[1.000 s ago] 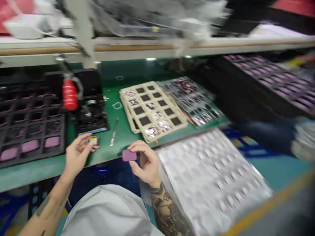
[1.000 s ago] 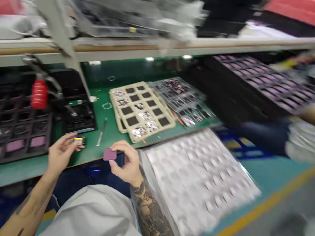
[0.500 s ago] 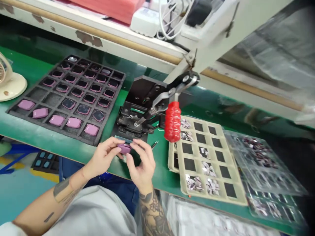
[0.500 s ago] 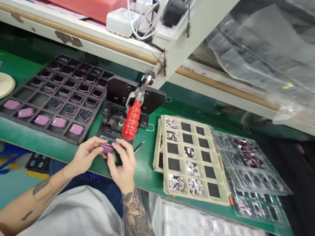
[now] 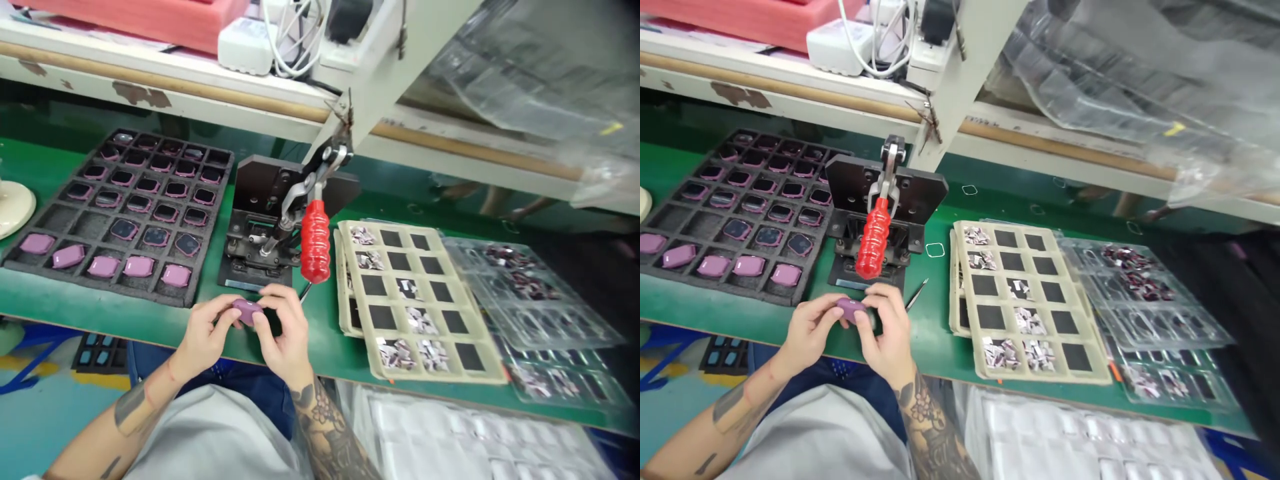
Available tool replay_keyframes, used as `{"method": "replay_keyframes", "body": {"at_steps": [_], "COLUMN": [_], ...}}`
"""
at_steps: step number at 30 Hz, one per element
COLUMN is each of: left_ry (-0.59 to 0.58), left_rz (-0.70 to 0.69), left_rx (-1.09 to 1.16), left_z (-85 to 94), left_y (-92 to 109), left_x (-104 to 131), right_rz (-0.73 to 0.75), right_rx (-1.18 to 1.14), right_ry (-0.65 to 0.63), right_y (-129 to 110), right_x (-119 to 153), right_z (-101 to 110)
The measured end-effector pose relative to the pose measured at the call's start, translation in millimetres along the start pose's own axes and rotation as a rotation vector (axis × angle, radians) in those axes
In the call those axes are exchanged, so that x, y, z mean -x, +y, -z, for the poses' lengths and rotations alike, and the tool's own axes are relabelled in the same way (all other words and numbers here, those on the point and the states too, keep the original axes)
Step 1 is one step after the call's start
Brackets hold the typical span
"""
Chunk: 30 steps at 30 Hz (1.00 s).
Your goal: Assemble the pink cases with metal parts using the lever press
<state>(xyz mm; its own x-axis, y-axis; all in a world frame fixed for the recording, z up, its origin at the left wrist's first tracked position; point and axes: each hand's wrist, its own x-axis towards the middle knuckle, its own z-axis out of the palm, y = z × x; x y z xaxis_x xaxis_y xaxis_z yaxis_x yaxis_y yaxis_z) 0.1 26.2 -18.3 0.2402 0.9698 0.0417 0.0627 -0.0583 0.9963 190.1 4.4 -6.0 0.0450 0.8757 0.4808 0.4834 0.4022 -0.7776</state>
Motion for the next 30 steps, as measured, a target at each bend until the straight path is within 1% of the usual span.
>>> {"method": "replay_keyframes", "body": {"at_steps": [2,3,4,5,6,7,9,10,11,12,13,14,16,17,18,19,21,22,23,24,26,27,28,30], "left_ry": [0.029,0.034,0.027,0.013,-0.006,-0.030,-0.056,-0.050,-0.031,-0.007,0.018,0.036,0.027,0.008,-0.007,-0.012,0.017,0.045,0.072,0.096,0.116,0.113,0.103,0.088], "left_rz": [0.039,0.054,0.066,0.078,0.093,0.113,0.150,0.155,0.149,0.134,0.113,0.094,0.063,0.051,0.040,0.029,0.009,0.000,-0.008,-0.014,-0.031,-0.046,-0.067,-0.127], "left_rx": [0.101,0.154,0.194,0.217,0.225,0.222,0.193,0.169,0.143,0.120,0.104,0.095,0.087,0.082,0.078,0.079,0.100,0.116,0.133,0.149,0.169,0.173,0.173,0.161], "left_z": [-2.0,-3.0,-3.9,-4.5,-4.9,-5.1,-4.8,-4.4,-4.0,-3.5,-3.0,-2.5,-1.9,-1.7,-1.8,-2.0,-2.7,-3.1,-3.4,-3.7,-3.6,-3.3,-3.0,-2.5], "left_y": [-0.6,-1.3,-2.3,-3.6,-5.2,-6.9,-10.1,-11.2,-11.8,-11.9,-11.5,-10.9,-9.3,-8.8,-8.7,-8.9,-10.4,-11.3,-12.0,-12.6,-12.9,-12.7,-12.4,-11.6], "left_x": [-3.5,-5.2,-6.5,-7.4,-7.8,-7.6,-6.5,-5.9,-5.5,-5.4,-5.5,-5.9,-6.7,-7.0,-7.0,-6.7,-5.4,-4.7,-4.0,-3.5,-2.9,-2.8,-2.7,-1.6], "right_rz": [0.061,0.105,0.157,0.203,0.236,0.255,0.233,0.272,0.333,0.395,0.443,0.459,0.410,0.384,0.379,0.403,0.477,0.516,0.494,0.468,0.355,0.301,0.255,0.182], "right_rx": [0.087,0.115,0.126,0.124,0.115,0.105,0.100,0.094,0.083,0.063,0.029,-0.012,-0.077,-0.092,-0.094,-0.078,-0.034,0.009,0.034,0.043,0.080,0.143,0.215,0.370], "right_ry": [0.173,0.257,0.315,0.335,0.323,0.272,0.124,0.087,0.078,0.105,0.170,0.260,0.431,0.491,0.538,0.569,0.605,0.590,0.519,0.415,0.155,0.064,-0.023,-0.178], "right_y": [-5.6,-9.2,-13.3,-17.7,-22.4,-27.4,-39.2,-46.9,-56.2,-67.1,-79.1,-91.3,-111.2,-116.4,-117.0,-112.8,-91.8,-76.9,-60.9,-44.8,-16.4,-5.1,4.1,16.8], "right_x": [-10.3,-19.7,-31.7,-46.1,-62.0,-78.7,-111.3,-125.9,-138.9,-150.4,-160.3,-168.7,-180.5,-183.1,-182.6,-178.5,-157.9,-141.9,-123.3,-103.6,-67.4,-53.9,-45.0,-41.7], "right_z": [3.5,7.1,11.8,17.0,22.1,26.5,32.1,33.4,34.0,34.4,34.7,35.3,37.3,38.5,39.6,40.3,39.3,37.2,33.9,29.7,19.4,13.9,8.3,-2.6]}}
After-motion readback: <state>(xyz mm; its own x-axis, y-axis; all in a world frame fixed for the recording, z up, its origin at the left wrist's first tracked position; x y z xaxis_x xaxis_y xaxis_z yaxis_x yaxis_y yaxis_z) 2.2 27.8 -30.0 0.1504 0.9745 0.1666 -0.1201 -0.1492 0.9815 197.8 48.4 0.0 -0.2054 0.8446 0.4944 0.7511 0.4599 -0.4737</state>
